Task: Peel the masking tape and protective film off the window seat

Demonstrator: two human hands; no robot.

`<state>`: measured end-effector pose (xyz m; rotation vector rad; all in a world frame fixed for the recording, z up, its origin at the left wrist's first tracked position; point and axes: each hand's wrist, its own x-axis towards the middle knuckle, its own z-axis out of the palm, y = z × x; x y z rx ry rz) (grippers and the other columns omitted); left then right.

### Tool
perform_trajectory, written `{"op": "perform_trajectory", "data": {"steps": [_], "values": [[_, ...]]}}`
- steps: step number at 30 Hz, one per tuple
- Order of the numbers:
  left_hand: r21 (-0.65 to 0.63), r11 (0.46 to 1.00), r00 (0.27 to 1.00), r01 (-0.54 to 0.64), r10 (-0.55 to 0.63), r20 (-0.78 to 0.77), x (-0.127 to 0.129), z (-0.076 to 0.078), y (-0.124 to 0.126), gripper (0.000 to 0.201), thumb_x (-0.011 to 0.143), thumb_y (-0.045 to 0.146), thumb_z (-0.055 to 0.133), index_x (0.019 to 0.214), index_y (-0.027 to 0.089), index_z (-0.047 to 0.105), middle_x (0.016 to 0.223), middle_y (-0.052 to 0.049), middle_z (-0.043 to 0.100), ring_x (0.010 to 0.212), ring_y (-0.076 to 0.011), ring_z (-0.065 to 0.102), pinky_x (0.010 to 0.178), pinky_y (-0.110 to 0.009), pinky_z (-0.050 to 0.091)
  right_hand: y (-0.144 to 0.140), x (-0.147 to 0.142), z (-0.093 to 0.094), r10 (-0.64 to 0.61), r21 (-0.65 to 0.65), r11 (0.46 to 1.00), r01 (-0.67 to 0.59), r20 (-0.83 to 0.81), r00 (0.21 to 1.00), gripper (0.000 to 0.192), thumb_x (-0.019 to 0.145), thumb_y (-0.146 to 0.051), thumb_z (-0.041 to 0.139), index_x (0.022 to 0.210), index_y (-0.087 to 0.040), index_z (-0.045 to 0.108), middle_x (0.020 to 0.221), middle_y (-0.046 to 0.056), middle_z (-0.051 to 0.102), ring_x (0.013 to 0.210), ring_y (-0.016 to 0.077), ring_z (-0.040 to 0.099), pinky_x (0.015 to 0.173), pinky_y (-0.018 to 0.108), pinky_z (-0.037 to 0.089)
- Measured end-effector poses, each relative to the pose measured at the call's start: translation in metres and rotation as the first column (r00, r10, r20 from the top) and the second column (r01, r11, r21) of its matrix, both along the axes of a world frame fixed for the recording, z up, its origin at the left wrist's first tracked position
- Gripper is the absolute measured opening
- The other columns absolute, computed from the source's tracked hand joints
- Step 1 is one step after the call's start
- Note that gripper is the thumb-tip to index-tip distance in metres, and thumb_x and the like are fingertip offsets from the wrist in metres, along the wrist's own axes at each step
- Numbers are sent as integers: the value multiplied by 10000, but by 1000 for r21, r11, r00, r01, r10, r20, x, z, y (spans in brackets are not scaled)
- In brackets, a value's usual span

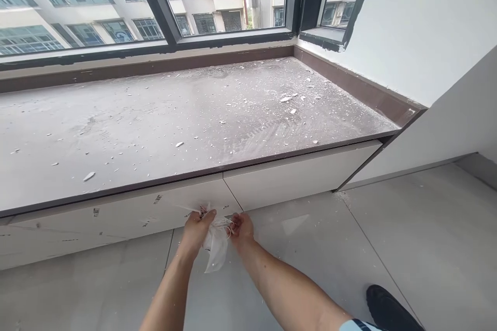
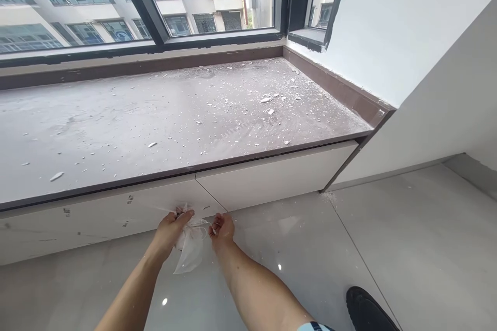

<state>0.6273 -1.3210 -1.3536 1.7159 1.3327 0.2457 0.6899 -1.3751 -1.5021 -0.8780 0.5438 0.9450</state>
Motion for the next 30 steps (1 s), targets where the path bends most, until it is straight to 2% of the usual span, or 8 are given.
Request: {"op": "perform_trajectory", "data": {"steps": [3,7,14,19,23,26,30], "values": [[-16,1000,1000,8,-9,-19,-2,1,-1,368,608,478,547,785,155,550,695,-50,583,619,-200,546,550,-305,414,-3,12,9,22,5,1000,-21,-121,992,207,753,-303,438,683,-154,563,618,29,522,435,80,418,496,255,410],[-15,999,999,29,-30,-32,-2,2,-1,360,631,477,533,800,158,543,759,-68,597,666,-209,556,571,-306,415,0,19,15,138,-59,987,-151,-187,973,212,758,-314,451,615,-171,516,547,11,480,406,98,405,491,296,432],[-41,999,999,22,-23,-26,-2,-2,1,387,631,483,530,837,156,536,802,-76,608,691,-217,571,589,-310,425,0,21,8,75,12,997,-74,-165,983,140,718,-151,469,580,-177,466,484,-37,416,388,68,356,546,264,447],[-40,999,1000,11,-12,-26,-1,-2,2,350,627,463,535,791,154,542,789,-79,608,683,-214,569,587,-308,422,0,23,5,100,-90,989,-120,-198,975,176,687,-129,456,532,-183,394,432,-68,361,350,40,231,476,226,356],[-56,998,1000,-19,18,-8,-2,-4,3,380,614,458,556,836,149,542,796,-87,611,698,-221,576,600,-316,428,0,10,4,75,-92,991,-94,-191,979,192,683,-139,444,515,-187,363,428,-77,331,347,35,193,471,213,339],[-77,997,1000,-18,19,21,-5,-8,5,428,612,471,560,886,143,543,811,-88,615,714,-224,584,622,-324,433,-5,-2,1,52,-25,998,-58,-187,981,171,675,-154,465,525,-182,388,460,-68,366,347,32,216,478,212,355],[-102,995,999,-2,6,36,-8,-10,6,453,607,490,561,889,136,538,828,-89,618,711,-219,588,623,-323,436,-17,-5,-6,17,150,989,15,-209,978,109,704,-261,499,646,-170,510,550,-33,469,375,47,332,476,226,379]]}}
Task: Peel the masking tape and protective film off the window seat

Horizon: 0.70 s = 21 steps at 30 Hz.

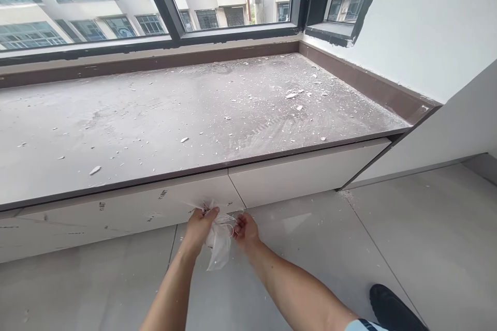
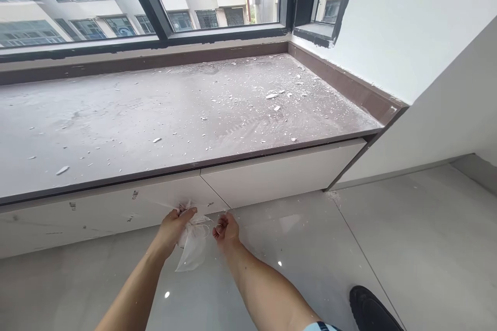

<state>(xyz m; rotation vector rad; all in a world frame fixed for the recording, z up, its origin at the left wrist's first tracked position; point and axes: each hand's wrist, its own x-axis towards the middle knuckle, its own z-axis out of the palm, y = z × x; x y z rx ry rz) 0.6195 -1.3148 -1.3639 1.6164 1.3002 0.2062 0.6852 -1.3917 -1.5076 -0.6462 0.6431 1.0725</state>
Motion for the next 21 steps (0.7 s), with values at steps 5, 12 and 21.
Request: {"op": "perform_trajectory", "data": {"steps": [5,12,21], "values": [[-31,998,998,-57,57,-9,4,12,-6,445,595,455,578,897,130,538,803,-96,621,693,-223,586,599,-325,437,-3,16,-5,19,87,996,-15,-39,999,197,732,-313,480,744,-135,565,600,4,522,436,73,436,518,243,434],[-35,999,999,-39,39,-10,5,10,-6,435,613,458,571,901,134,530,805,-94,615,689,-218,587,596,-314,436,7,29,-7,22,15,1000,-22,-2,1000,103,732,-167,492,632,-151,511,527,-29,458,380,45,354,522,225,448],[-3,999,999,-45,45,-1,6,7,-6,404,614,433,567,883,133,548,795,-92,623,697,-222,587,600,-318,439,5,33,-10,100,66,993,-100,7,995,73,720,-141,449,667,-161,497,516,-52,423,372,47,331,575,255,482]]}}
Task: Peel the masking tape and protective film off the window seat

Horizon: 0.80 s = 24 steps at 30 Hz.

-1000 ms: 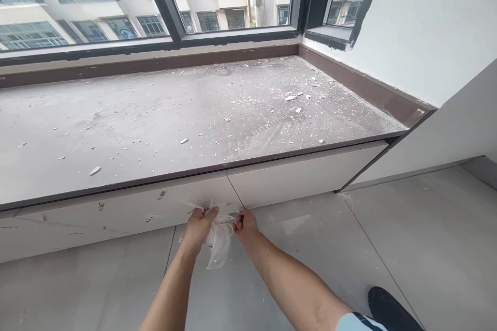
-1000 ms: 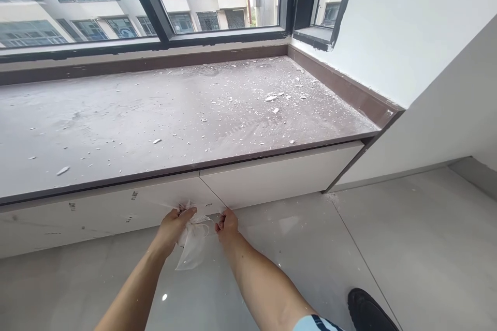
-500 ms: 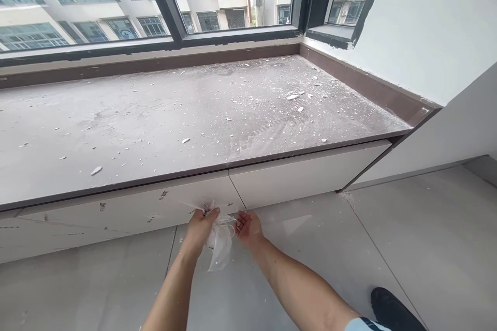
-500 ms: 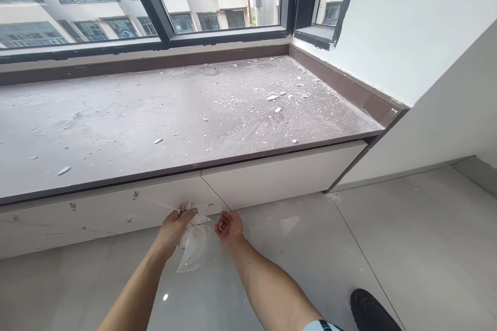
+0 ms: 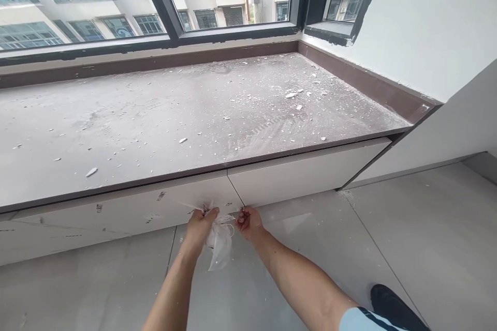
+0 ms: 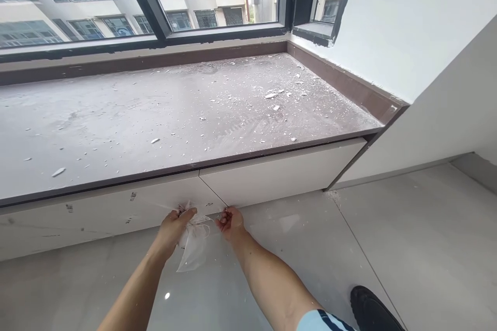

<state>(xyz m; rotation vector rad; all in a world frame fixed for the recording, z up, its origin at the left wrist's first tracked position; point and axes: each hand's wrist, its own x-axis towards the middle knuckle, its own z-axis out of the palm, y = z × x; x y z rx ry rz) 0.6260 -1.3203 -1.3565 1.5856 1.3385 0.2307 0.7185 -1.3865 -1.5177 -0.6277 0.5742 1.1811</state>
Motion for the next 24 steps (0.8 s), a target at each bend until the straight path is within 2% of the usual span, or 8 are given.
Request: {"op": "perform_trajectory", "data": {"steps": [4,9,13,16,20,24], "values": [[5,1000,1000,17,-17,8,-1,-3,1,389,613,437,567,863,140,552,790,-91,627,699,-225,589,600,-316,440,3,1,-2,1,-12,1000,-1,-15,1000,75,711,-120,460,658,-171,476,496,-63,411,366,47,313,580,257,487],[22,1000,1000,15,-15,-13,-1,-3,2,369,609,442,569,820,140,551,788,-95,623,688,-225,585,589,-315,434,8,0,-1,18,-121,992,-22,-38,999,135,716,-110,435,605,-187,425,464,-76,370,346,45,247,574,251,483],[10,1000,999,5,-4,-44,0,-3,3,401,611,456,567,855,140,535,840,-109,620,712,-231,586,592,-316,431,10,-5,4,16,-181,983,-22,-31,999,156,723,-117,425,590,-193,397,465,-77,352,352,44,236,603,255,484],[5,1000,999,7,-7,-46,-1,-5,5,425,607,474,568,864,137,529,860,-112,616,722,-232,588,602,-321,431,6,-9,4,-2,-141,990,-1,-23,1000,133,710,-117,443,604,-191,413,472,-73,364,365,47,256,617,262,484],[-1,1000,1000,8,-8,-29,-1,-6,5,447,600,470,574,889,131,533,836,-104,621,713,-232,591,613,-328,436,-5,-10,-3,-9,-7,1000,10,14,1000,43,701,-164,456,662,-174,470,521,-51,431,390,53,320,613,282,481],[11,1000,1000,8,-8,-5,0,-2,2,377,603,428,574,851,144,558,793,-92,630,709,-227,592,611,-316,440,-10,-7,-8,16,50,999,-17,17,1000,124,719,-240,441,738,-151,525,563,-21,481,418,72,393,581,293,481]]}}
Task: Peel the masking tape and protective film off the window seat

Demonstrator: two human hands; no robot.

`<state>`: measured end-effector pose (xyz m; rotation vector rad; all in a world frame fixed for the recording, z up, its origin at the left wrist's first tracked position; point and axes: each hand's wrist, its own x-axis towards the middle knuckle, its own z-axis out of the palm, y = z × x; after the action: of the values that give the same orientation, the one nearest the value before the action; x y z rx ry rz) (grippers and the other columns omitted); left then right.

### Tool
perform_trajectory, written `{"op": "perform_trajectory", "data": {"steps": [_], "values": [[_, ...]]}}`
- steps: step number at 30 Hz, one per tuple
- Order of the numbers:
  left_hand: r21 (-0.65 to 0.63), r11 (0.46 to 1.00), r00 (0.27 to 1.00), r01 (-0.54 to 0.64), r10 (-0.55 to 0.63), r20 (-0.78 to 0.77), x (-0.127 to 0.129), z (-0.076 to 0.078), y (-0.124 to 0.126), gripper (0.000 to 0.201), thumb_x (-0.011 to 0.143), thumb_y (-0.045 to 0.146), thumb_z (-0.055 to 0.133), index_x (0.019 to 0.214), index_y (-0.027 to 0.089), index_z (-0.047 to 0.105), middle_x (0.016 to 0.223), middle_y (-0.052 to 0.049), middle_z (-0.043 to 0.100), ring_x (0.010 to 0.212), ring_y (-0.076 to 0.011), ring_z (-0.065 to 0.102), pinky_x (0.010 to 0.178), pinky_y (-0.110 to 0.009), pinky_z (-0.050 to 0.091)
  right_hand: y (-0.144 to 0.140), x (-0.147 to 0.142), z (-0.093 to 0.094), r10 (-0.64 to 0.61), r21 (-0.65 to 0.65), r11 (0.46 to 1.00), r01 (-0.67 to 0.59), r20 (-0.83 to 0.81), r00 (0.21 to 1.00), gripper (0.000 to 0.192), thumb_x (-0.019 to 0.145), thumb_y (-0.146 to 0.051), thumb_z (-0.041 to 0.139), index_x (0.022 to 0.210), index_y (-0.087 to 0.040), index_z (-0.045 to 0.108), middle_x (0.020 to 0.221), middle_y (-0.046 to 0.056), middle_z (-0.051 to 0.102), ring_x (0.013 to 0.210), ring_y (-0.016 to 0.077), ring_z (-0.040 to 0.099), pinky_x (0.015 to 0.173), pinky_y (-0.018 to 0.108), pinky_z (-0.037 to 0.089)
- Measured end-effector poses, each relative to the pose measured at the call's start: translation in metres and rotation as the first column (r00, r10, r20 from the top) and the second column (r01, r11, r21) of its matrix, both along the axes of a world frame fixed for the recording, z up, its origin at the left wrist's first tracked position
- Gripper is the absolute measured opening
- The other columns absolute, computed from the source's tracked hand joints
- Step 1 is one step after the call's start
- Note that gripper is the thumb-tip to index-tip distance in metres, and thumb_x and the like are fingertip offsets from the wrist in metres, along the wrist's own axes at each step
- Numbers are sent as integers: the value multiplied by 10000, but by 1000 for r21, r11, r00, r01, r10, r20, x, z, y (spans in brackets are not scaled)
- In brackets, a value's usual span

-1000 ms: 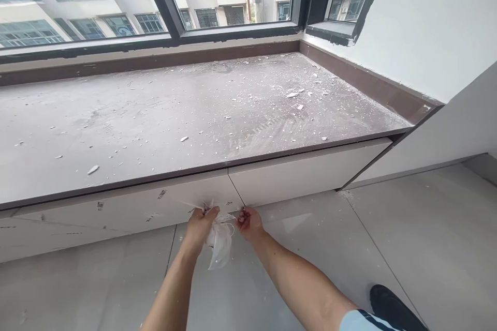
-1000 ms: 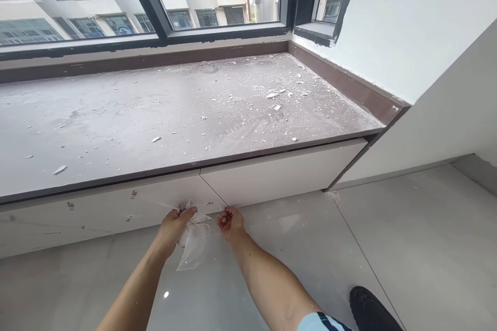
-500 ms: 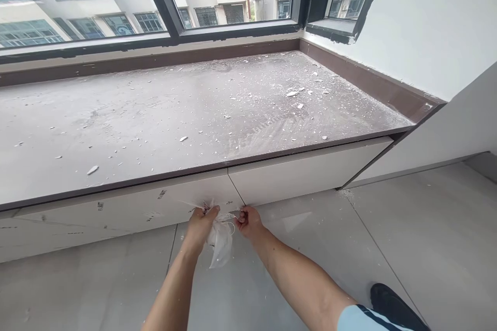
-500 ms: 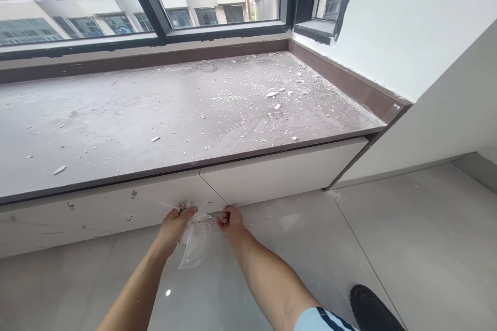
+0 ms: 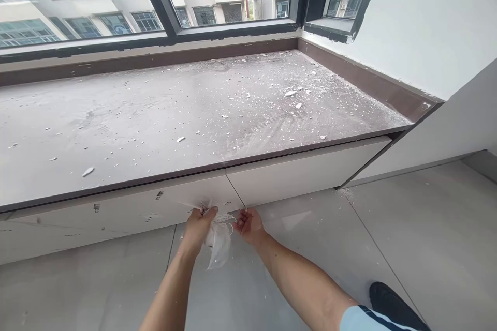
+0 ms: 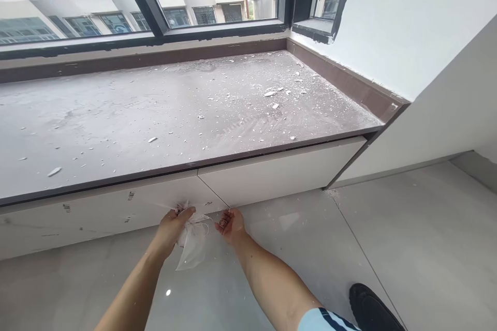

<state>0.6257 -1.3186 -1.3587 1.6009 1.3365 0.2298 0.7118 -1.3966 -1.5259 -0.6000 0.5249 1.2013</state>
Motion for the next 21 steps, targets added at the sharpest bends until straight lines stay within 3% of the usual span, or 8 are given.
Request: {"op": "perform_trajectory", "data": {"steps": [8,15,21], "values": [[-6,1000,1000,27,-27,4,0,-2,2,378,619,435,562,856,140,549,794,-88,624,711,-225,593,625,-322,442,16,6,4,-4,-109,994,3,-13,1000,127,726,-127,451,610,-177,450,468,-68,387,352,45,288,573,252,486],[14,1000,1000,20,-20,-7,-1,-6,5,402,616,452,564,870,141,543,817,-98,623,709,-226,590,607,-316,434,22,0,9,7,-324,946,-4,7,1000,179,733,-126,436,571,-193,403,440,-85,329,328,43,195,533,245,483],[17,999,998,28,-28,-54,-1,1,3,383,608,460,566,828,147,549,724,-72,606,642,-212,565,564,-307,416,28,-11,9,-43,-323,945,50,30,999,186,701,-133,446,538,-200,384,435,-74,340,330,46,210,528,247,496]]}}
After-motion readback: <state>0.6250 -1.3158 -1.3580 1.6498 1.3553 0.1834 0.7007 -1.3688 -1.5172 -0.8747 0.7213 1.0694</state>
